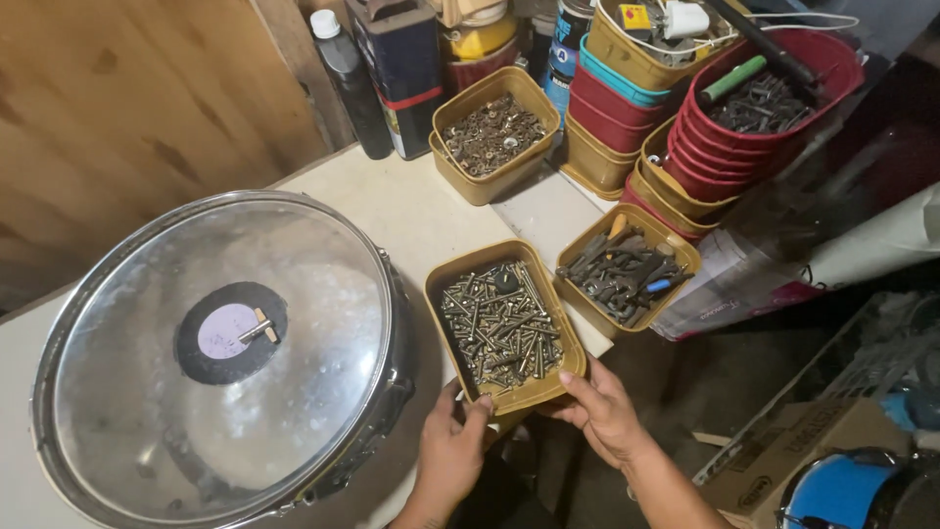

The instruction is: The person assembles a metal drum by inserting and tightening screws into the rim using their hands. They pick screws from a container and secure them around the drum's edge, occasionally rotating the drum to access different sections.

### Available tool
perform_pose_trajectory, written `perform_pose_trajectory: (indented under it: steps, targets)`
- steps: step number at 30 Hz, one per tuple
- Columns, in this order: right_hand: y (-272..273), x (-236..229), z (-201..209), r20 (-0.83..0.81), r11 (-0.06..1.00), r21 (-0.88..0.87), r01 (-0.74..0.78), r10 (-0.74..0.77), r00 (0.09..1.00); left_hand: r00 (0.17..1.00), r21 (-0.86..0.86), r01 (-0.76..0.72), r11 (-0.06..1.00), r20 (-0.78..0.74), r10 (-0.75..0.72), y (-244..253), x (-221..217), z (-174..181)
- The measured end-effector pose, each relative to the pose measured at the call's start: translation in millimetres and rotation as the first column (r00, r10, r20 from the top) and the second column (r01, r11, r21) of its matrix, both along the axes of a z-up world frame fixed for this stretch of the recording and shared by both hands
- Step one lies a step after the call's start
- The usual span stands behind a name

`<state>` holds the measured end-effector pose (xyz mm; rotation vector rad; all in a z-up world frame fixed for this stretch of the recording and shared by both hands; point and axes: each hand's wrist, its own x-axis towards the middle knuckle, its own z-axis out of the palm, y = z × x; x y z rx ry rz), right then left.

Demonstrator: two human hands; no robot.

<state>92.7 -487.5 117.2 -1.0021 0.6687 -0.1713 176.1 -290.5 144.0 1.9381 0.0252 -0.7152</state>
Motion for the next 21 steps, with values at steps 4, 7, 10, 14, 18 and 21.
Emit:
perform_pose_trajectory:
  steps: [4, 7, 10, 14, 18, 21]
  targets:
    - [0.2, 2.0, 5.3, -0.004, 0.999, 0.036, 0.013, -0.013, 1.000, 1.000, 0.059, 0.028, 0.998, 0.003, -0.028, 2.3, 1.7, 2.0]
    - [0.7, 3.1, 9.1, -0.037, 0.999, 0.035, 0.015, -0.013, 0.999, 0.999, 0.115, 0.026, 0.993, 0.019, -0.029, 5.3, -2.2, 15.6]
    - [0.7, 5.2, 10.8, -0.026, 0.999, 0.034, 0.017, -0.016, 1.000, 0.846, 0.175, -0.072, 0.982, 0.532, -0.033, 10.0, -4.2, 12.3]
    - [1.9, 3.6, 4.8, -0.027, 1.000, 0.025, 0.013, -0.012, 1.000, 0.307, 0.255, 0.225, 0.940, 0.897, -0.317, -8.5, 24.9, 29.1]
    - [2.9, 2.4, 0.7, -0.039, 0.999, 0.011, 0.045, -0.045, 0.998, 0.275, 0.700, 0.304, 0.646, 0.585, -0.763, -46.7, 46.4, 43.9]
    - [2.9, 1.4, -2.1, -0.022, 0.999, -0.003, 0.033, -0.033, 0.999, 0.236, 0.850, 0.184, 0.494, 0.450, -0.861, -68.7, 56.8, 27.9]
